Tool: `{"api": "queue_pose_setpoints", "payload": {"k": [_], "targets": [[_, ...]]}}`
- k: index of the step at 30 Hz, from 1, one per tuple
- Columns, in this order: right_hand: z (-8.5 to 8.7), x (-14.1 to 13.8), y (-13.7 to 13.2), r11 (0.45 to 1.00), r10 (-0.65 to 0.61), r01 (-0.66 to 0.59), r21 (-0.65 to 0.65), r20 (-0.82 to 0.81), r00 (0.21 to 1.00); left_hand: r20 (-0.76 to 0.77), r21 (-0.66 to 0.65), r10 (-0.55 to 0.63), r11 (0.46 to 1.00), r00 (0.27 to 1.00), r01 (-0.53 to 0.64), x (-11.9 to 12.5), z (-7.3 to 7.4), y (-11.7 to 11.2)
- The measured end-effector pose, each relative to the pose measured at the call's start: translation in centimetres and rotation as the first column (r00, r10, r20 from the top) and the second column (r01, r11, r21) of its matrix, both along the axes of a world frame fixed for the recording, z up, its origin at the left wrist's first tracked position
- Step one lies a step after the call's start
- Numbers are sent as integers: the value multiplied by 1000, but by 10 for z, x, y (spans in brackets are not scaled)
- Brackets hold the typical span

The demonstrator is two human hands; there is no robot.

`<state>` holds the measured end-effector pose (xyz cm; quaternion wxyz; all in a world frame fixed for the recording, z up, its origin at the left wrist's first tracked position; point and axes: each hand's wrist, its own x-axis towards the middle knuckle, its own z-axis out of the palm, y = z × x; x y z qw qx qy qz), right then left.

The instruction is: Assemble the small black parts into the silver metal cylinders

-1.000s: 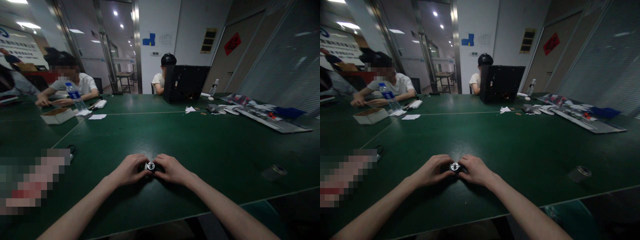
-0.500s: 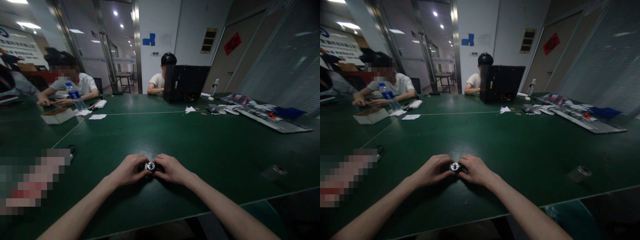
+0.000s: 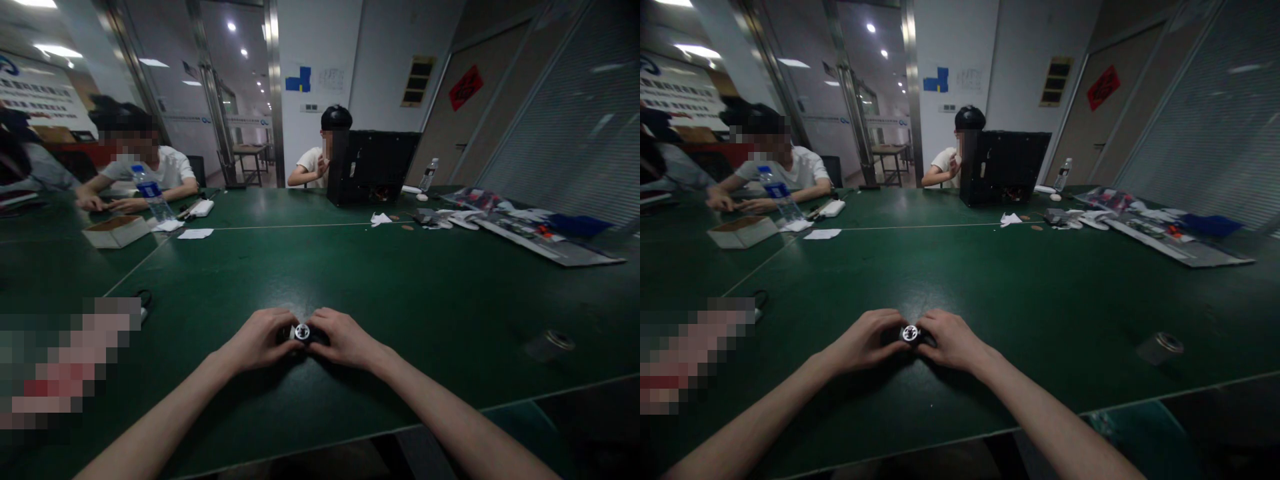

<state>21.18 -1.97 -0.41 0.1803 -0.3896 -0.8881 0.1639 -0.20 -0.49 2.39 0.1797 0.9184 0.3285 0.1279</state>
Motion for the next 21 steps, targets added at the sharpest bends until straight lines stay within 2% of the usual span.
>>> {"api": "queue_pose_setpoints", "payload": {"k": [21], "targets": [[0, 1, 0, 1000, -1, 1, 4, -5, 1000, -12, -12, 0, 1000, 1000, 0, 0, 2, -1]]}}
